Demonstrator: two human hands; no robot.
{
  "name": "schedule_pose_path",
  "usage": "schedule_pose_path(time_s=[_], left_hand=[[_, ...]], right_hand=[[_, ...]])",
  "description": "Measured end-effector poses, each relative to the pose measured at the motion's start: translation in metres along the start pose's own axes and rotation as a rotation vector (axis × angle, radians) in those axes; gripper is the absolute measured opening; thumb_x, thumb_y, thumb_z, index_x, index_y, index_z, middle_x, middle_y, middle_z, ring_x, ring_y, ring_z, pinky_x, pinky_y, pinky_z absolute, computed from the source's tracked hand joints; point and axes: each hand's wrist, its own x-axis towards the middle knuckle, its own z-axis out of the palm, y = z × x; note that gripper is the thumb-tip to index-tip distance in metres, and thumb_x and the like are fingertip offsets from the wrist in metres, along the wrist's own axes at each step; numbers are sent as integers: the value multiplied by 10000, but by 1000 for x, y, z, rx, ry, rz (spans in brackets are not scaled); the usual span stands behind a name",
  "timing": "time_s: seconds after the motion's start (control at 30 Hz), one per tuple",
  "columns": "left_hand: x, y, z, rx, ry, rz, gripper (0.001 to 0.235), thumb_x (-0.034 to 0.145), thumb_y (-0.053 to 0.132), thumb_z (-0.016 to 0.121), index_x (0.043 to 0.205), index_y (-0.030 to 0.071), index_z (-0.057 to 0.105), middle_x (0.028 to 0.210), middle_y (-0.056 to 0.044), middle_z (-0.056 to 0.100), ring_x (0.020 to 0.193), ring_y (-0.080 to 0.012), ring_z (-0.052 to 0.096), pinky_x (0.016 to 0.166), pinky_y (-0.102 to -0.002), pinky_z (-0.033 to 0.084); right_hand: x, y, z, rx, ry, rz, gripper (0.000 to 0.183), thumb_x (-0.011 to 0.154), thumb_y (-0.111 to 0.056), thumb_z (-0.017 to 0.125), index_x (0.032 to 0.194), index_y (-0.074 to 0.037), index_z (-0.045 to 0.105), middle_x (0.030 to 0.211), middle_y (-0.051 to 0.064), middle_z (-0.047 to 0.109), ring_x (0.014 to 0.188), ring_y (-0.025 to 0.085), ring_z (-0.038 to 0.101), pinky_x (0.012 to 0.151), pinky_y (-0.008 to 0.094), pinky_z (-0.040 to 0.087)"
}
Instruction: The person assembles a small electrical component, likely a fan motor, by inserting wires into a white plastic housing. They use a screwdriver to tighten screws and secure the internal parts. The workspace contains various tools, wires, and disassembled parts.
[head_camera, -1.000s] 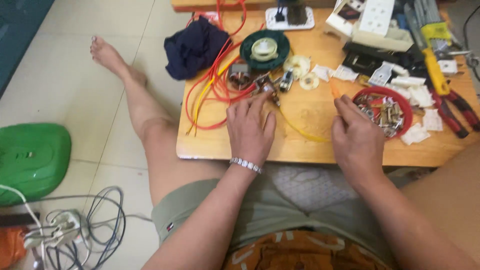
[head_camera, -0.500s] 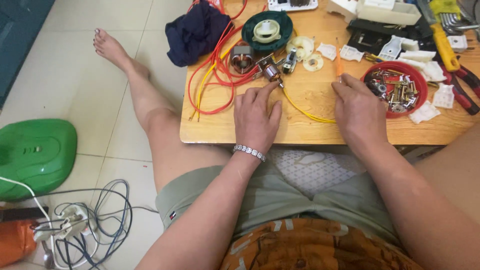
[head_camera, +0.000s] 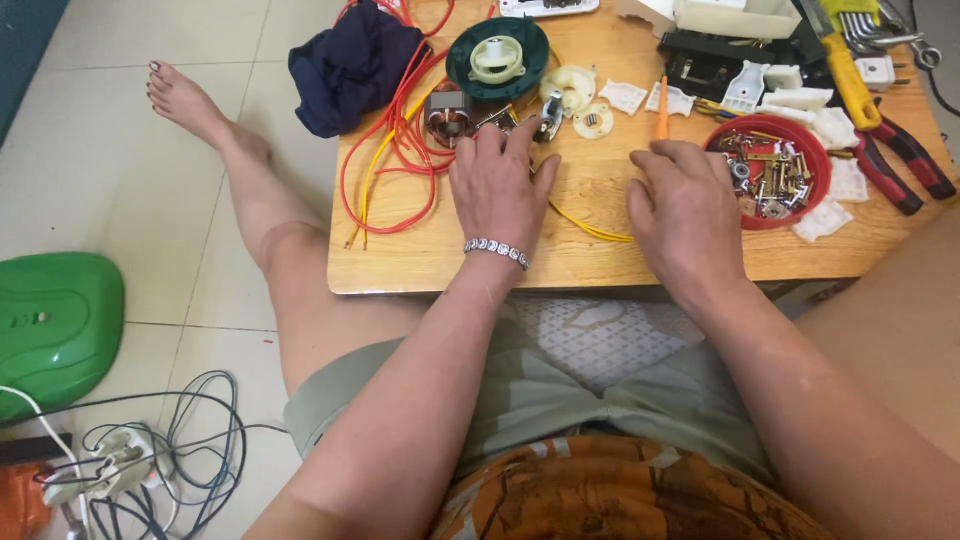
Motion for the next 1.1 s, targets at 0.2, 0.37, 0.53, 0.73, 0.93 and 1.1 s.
schedule_pose_path(time_s=[0.2, 0.37, 0.53, 0.73, 0.93, 1.1], left_hand=[[5, -3, 0, -5, 25, 12, 427, 742, 413, 760, 1131, 365, 590, 872, 13, 492, 873, -232, 528, 777, -396, 475], [5, -10, 3, -44, 26, -24, 272, 733, 428, 737, 949, 316, 617, 844, 30, 475, 854, -225, 528, 749, -404, 475], [-3, -8, -15, -108, 3, -35, 265, 765, 414, 714, 981, 308, 604, 859, 30, 481, 869, -226, 549, 741, -387, 492], [-9, 1, -32, -125, 26, -42, 344, 757, 245, 725, 1093, 224, 650, 903, -25, 515, 818, -218, 502, 708, -364, 449], [-15, -5, -41, -142, 36, -2, 319, 778, 248, 697, 1091, 206, 653, 865, -46, 495, 804, -241, 508, 723, -382, 433], [-14, -16, -42, -153, 35, -100, 298, 790, 241, 683, 1082, 184, 662, 922, -60, 538, 847, -265, 518, 767, -388, 439]], right_hand=[[18, 5, 10, 21, -67, -28, 240, 880, -202, 676, 1103, -133, 730, 905, 109, 626, 935, 309, 622, 837, 383, 452], [42, 10, 31, 35, -63, -43, 201, 885, -211, 681, 1060, -135, 743, 841, 120, 623, 853, 338, 622, 787, 417, 462], [54, -6, 36, 57, -85, 4, 217, 904, -193, 681, 1089, -99, 746, 885, 147, 632, 850, 382, 605, 743, 458, 474], [55, -20, 37, 47, -85, 0, 247, 907, -135, 651, 1103, -1, 720, 987, 186, 600, 866, 357, 528, 733, 434, 453], [46, -25, 36, 81, -76, -3, 261, 907, -140, 640, 1094, 26, 715, 1060, 173, 628, 959, 343, 534, 811, 423, 441], [42, -30, 31, 114, -90, -3, 245, 892, -112, 640, 1083, 24, 711, 1052, 163, 627, 964, 333, 534, 811, 410, 441]])
